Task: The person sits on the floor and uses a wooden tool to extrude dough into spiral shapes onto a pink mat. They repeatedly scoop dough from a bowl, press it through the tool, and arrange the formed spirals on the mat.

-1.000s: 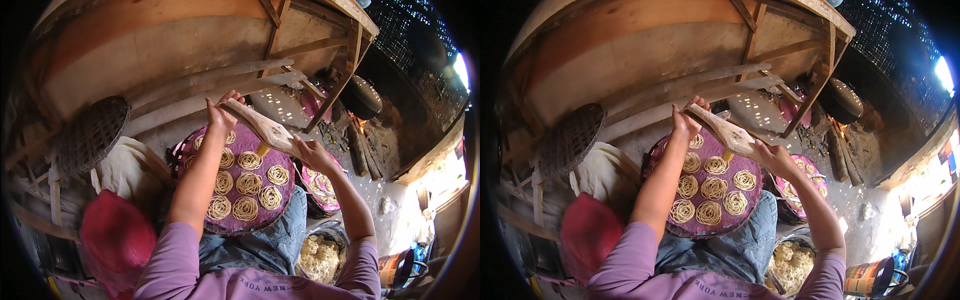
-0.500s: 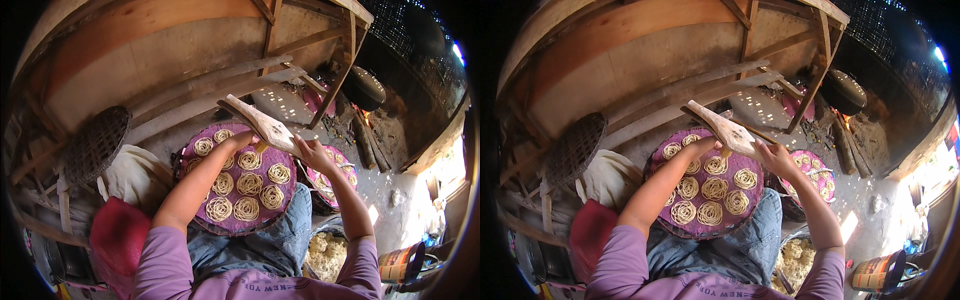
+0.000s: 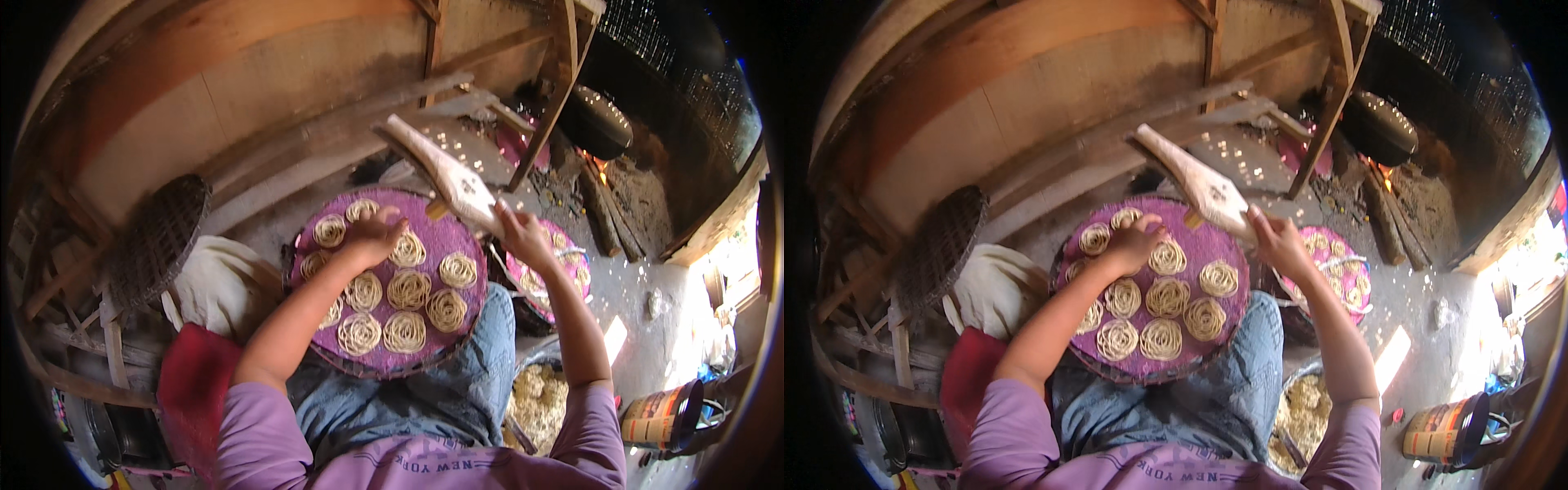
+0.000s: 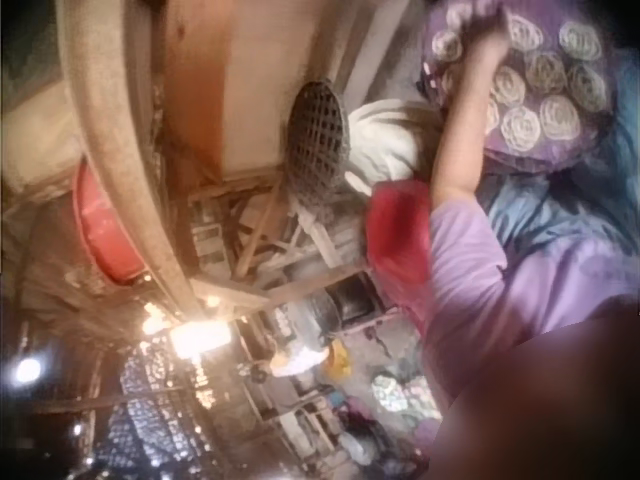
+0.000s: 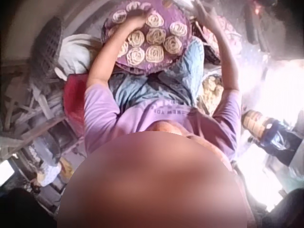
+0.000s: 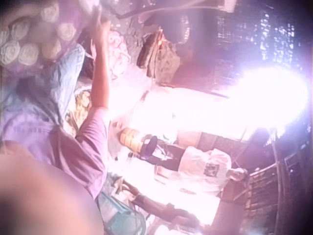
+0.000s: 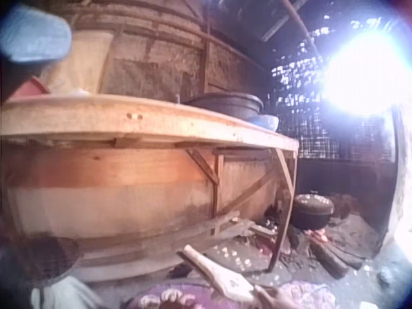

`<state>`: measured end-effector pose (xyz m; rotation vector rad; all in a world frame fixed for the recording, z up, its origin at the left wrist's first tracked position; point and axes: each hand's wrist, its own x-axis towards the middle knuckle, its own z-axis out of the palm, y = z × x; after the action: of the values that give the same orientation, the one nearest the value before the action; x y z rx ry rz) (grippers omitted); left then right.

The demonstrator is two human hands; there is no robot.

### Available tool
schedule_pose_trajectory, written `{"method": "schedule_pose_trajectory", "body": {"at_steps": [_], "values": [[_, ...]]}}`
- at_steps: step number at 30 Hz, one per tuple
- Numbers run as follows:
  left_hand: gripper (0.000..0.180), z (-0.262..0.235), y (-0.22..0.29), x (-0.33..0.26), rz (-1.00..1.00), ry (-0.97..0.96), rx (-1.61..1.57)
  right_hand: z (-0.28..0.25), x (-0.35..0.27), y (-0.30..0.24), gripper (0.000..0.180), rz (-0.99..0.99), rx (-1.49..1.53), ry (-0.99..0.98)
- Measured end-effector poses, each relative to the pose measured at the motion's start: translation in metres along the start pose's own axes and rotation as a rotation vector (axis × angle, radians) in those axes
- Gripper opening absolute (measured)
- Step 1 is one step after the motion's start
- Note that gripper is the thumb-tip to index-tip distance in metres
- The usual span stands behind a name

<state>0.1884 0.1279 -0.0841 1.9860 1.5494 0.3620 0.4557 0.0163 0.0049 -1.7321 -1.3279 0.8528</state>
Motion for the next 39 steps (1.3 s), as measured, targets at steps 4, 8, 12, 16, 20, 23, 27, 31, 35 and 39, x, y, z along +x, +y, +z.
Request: {"method": "schedule_pose_trajectory", "body": {"at_steps": [4,8,12,16,20,23,27,31,35,39], "values": [[0.027,-0.032,-0.008,-0.037,0.52,0.332,0.425,-0.012,-0.022,-0.009,0.055,-0.011,0.042,-0.037],[0.031,-0.079,0.023,-0.056,0.647,0.531,0.254,-0.025,-0.055,-0.038,0.052,-0.035,0.022,-0.081],[0.051,-0.075,0.067,-0.095,0.82,0.263,-0.308,-0.029,-0.097,-0.065,0.054,-0.029,0.074,-0.196],[0.044,-0.035,0.09,-0.144,0.969,-0.135,-0.39,-0.029,-0.152,-0.047,0.041,-0.281,-0.129,-0.267],[0.033,0.043,0.106,-0.194,1.175,-0.188,-0.488,-0.035,-0.194,0.028,0.043,-0.538,-0.188,-0.055],[0.016,0.093,0.119,-0.227,0.325,-1.394,-0.855,-0.037,-0.224,0.083,0.052,-0.256,-0.175,-0.037],[0.021,0.132,0.168,-0.239,-0.056,-1.752,-0.85,-0.05,-0.245,0.091,0.065,-0.598,0.142,0.203],[0.02,0.155,0.209,-0.24,0.206,-1.896,-0.558,-0.088,-0.289,0.043,0.063,-0.901,0.034,-0.019],[0.029,0.171,0.219,-0.236,0.752,-1.427,-0.003,-0.094,-0.305,0.046,0.039,-0.22,0.205,0.267],[0.019,0.154,0.202,-0.228,1.004,-0.849,0.191,-0.127,-0.308,0.11,0.031,-0.019,0.507,0.584]]}}
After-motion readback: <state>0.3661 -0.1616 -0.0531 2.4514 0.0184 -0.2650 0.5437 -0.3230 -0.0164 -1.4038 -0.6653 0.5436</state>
